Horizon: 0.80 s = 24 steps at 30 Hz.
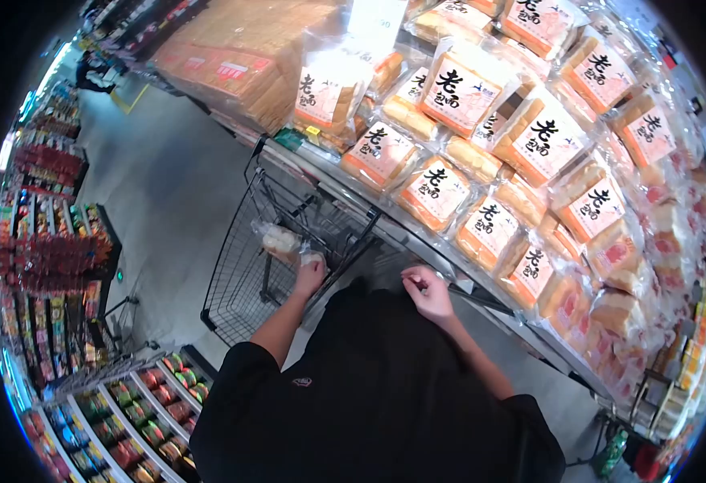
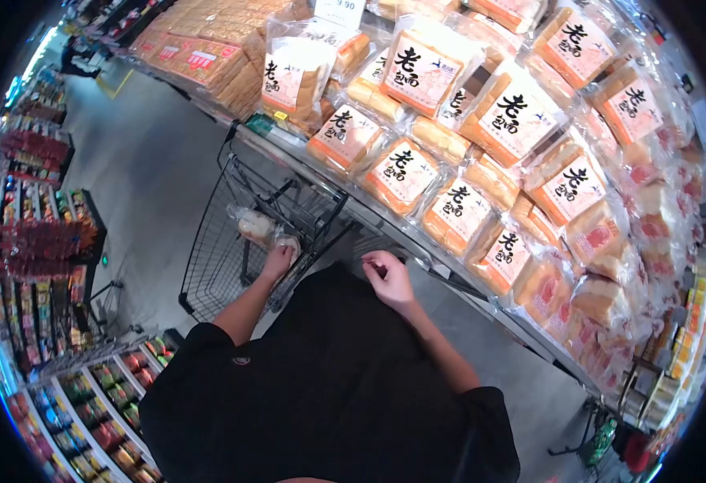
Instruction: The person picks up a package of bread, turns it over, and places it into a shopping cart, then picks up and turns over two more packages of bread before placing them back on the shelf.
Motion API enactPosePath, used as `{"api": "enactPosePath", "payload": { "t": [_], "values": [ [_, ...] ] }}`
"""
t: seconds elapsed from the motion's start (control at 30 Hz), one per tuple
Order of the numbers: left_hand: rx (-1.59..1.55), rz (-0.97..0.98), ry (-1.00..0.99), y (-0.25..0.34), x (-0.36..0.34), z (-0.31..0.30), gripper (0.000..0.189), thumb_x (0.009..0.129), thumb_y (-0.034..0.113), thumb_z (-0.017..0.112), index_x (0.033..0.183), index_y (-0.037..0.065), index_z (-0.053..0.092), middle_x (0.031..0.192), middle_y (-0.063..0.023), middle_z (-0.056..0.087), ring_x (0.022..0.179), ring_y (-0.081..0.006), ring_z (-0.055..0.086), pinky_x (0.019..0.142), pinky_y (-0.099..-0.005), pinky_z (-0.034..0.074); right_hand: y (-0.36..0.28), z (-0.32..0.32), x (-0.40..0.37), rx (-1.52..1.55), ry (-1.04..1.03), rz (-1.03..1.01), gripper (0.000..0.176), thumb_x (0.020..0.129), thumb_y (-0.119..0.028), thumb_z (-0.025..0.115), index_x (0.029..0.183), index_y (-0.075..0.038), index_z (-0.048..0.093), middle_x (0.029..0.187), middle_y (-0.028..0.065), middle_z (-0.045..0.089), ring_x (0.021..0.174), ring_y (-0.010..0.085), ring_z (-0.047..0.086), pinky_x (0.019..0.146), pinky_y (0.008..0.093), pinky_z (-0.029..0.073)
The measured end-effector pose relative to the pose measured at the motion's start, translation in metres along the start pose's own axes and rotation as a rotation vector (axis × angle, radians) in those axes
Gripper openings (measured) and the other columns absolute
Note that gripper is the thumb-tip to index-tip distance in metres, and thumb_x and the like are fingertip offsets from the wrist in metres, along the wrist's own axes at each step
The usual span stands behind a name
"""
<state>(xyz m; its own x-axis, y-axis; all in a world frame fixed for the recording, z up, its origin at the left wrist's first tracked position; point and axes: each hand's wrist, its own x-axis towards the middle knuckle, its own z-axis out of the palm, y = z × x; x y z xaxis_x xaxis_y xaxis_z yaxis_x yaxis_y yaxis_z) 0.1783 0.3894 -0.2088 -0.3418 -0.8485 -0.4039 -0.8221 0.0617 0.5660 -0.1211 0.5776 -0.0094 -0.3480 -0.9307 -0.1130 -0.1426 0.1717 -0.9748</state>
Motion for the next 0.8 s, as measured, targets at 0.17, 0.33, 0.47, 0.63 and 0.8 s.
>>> {"api": "enactPosePath", "payload": {
  "t": [0.17,0.33,0.47,0.63,0.8],
  "values": [
    [-0.158,-0.213,-0.009,-0.122,0.045,0.081,0.065,0.098,0.050,0.040,0.136,-0.002,0.051,0.141,-0.0224,0.049,0.137,-0.0363,0.038,0.119,-0.0404,0.019,-0.001,0.019,-0.018,-0.091,0.128,0.000,0.014,0.089,-0.006,0.068,0.102,-0.002,0.067,0.089,0.0057,0.062,0.079,0.0124,0.063,0.070,0.0262,0.051],
    [-0.027,-0.331,-0.399,-0.151,0.053,0.117,0.075,0.098,0.057,0.034,0.146,0.000,0.036,0.154,-0.0194,0.034,0.144,-0.0316,0.029,0.120,-0.0367,0.018,-0.011,0.041,-0.044,-0.143,0.223,0.163,0.017,0.089,-0.008,0.067,0.106,-0.003,0.066,0.094,0.0088,0.064,0.081,0.0145,0.066,0.072,0.0283,0.053],
    [0.138,-0.281,-0.523,-0.152,0.060,0.111,0.070,0.095,0.056,0.040,0.137,0.001,0.049,0.143,-0.0217,0.046,0.137,-0.0353,0.039,0.116,-0.0389,0.027,-0.027,0.058,-0.056,-0.256,0.284,0.196,0.019,0.089,-0.008,0.067,0.107,-0.003,0.065,0.097,0.0112,0.064,0.082,0.0188,0.067,0.072,0.0306,0.054],
    [0.315,-0.177,-0.451,-0.138,0.047,0.078,0.059,0.090,0.051,0.052,0.120,0.002,0.066,0.127,-0.0238,0.061,0.124,-0.0392,0.054,0.108,-0.0420,0.040,-0.032,0.075,-0.067,-0.291,0.308,0.236,0.020,0.088,-0.007,0.067,0.107,-0.003,0.065,0.098,0.0117,0.063,0.082,0.0209,0.068,0.073,0.0316,0.054],
    [0.287,-0.032,-0.288,-0.129,0.036,0.053,0.034,0.080,0.028,0.070,0.100,0.001,0.072,0.108,-0.0230,0.069,0.107,-0.0364,0.065,0.093,-0.0444,0.051,-0.037,0.076,-0.068,-0.296,0.309,0.253,0.019,0.088,-0.008,0.067,0.106,-0.003,0.065,0.096,0.0116,0.062,0.080,0.0210,0.067,0.073,0.0318,0.054]
  ]
}}
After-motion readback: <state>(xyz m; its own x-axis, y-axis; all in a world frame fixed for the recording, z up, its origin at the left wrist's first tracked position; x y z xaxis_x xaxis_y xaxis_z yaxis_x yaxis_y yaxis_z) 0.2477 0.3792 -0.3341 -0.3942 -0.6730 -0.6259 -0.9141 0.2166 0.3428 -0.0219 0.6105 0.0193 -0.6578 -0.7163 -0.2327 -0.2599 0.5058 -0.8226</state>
